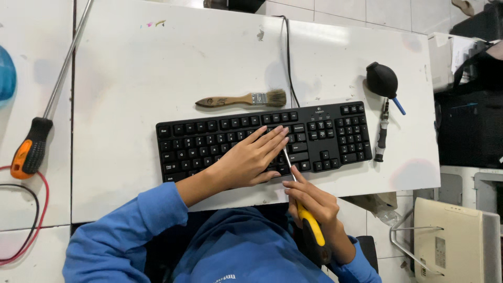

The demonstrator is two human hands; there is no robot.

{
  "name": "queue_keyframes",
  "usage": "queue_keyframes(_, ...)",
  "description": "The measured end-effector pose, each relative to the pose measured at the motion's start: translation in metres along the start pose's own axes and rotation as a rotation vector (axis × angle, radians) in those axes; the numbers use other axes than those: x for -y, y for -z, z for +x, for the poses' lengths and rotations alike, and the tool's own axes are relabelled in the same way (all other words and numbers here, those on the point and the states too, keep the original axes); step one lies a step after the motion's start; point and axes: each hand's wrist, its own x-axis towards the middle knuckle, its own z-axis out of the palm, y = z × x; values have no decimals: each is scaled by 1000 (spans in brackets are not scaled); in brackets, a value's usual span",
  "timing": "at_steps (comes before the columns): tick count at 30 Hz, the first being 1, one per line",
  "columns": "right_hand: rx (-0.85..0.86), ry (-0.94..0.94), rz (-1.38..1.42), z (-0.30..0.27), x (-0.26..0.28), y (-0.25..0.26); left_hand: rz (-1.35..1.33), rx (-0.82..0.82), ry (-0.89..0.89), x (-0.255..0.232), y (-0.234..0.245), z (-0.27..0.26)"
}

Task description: The person removes several keycaps from a black keyboard using their fingers and a screwdriver, then places the removed keycaps on the table. The person uses a brush to sweep debris from the keyboard surface.

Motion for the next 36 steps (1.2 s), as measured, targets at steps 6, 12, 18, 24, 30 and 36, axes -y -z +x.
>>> queue_keyframes(6,-200,-14,71,-32,-17,-17,-40,15,3,-1,1,2)
queue_keyframes(12,-316,-183,247,-53,-36,-9,-48,21,7,-1,1,3)
queue_keyframes(18,-309,-50,195,-24,-25,20,-71,48,7,-3,9,6)
queue_keyframes(24,-257,-271,-152,6,-50,76,-156,43,51,-2,9,7)
queue_keyframes(30,-75,-364,-542,39,-148,59,-86,-3,66,1,17,6)
queue_keyframes(36,64,-202,-475,46,-179,46,-23,-59,201,17,54,-24)
